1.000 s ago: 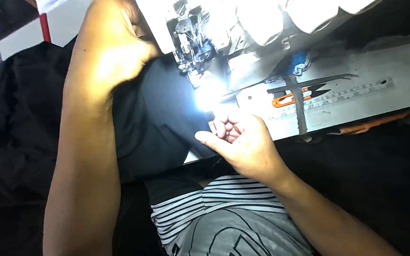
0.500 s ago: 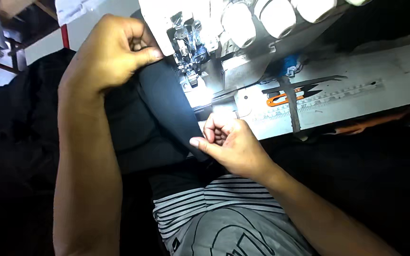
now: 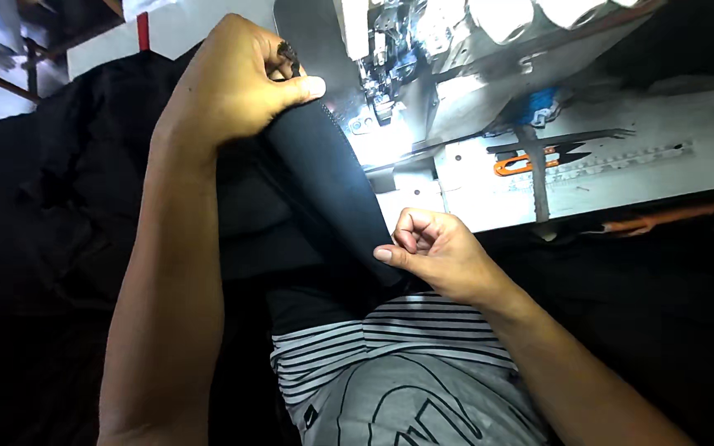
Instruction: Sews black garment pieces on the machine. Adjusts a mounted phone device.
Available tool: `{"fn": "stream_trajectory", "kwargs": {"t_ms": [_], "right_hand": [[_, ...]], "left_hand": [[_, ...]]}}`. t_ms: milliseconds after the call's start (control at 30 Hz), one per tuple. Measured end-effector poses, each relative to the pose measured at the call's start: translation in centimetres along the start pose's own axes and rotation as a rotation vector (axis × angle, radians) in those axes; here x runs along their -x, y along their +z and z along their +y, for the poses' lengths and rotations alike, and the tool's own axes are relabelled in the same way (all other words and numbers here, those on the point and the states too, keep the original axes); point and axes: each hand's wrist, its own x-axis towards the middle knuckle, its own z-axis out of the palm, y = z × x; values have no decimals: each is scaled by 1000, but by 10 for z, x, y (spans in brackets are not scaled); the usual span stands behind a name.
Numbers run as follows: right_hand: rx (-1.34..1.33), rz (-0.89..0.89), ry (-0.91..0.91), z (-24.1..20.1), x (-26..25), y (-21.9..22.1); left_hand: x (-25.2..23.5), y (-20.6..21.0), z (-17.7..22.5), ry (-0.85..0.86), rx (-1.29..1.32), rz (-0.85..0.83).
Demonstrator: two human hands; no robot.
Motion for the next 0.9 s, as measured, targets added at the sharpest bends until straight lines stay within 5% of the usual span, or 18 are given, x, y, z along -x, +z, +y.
{"fn": "stream_trajectory", "kwargs": {"t_ms": [900], "right_hand": [[-58,16,-13,2,-3,-13]], "left_hand": [[-20,10,7,-8,-34,30]]}}
